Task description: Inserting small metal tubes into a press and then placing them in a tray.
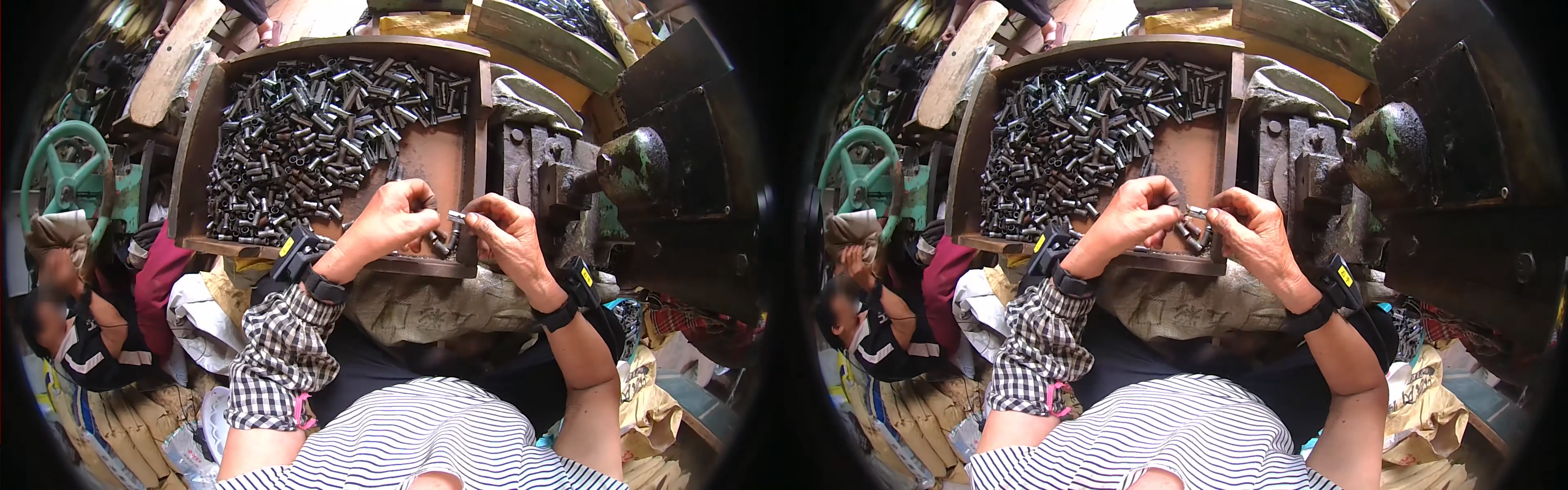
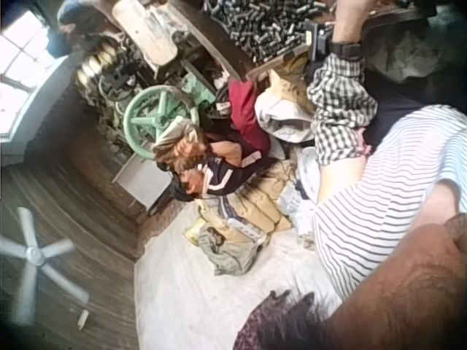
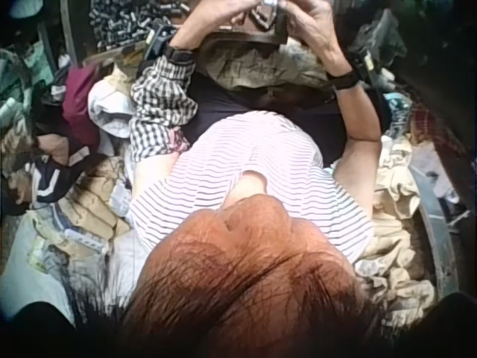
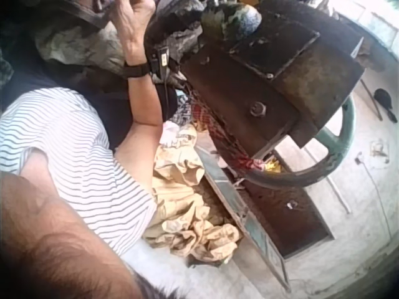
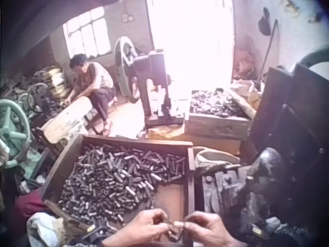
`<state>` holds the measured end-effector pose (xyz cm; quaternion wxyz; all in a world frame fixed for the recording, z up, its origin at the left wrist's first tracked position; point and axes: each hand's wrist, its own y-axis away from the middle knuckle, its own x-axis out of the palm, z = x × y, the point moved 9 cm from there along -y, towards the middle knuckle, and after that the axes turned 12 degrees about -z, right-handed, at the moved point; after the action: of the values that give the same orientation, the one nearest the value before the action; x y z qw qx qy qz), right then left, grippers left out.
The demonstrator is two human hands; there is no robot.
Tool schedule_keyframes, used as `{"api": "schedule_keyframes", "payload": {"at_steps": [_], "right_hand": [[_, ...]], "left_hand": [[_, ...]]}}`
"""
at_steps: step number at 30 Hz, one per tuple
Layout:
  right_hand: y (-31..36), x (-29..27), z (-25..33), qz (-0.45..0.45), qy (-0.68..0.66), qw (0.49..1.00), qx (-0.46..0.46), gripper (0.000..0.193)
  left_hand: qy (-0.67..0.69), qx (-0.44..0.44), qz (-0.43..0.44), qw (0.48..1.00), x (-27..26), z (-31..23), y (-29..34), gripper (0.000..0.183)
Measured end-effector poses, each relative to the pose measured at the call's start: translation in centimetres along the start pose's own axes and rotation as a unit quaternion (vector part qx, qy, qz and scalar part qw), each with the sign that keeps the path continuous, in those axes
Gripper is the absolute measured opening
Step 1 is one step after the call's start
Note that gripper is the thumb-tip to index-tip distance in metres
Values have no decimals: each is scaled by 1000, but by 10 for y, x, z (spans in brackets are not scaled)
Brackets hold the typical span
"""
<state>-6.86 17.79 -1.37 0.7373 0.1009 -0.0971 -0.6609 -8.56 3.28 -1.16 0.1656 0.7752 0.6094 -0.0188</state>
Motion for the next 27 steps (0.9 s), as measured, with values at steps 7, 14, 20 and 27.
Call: {"api": "schedule_keyframes", "payload": {"at_steps": [7, 14, 20, 27], "right_hand": [[3, 5, -2, 9, -63, 997, 39, 14], [-2, -1, -7, -7, -103, 993, 53, 15], [-3, -2, -9, -7, -124, 991, 58, 14], [-2, -5, -4, -22, -139, 989, 35, 12]], "left_hand": [[294, -113, 9, 949, 6, 14, 2, 10], [321, -110, 27, 940, 11, 8, 5, 16], [310, -105, 29, 944, 11, 9, 4, 18], [275, -102, 31, 955, 18, 11, 6, 16]]}}
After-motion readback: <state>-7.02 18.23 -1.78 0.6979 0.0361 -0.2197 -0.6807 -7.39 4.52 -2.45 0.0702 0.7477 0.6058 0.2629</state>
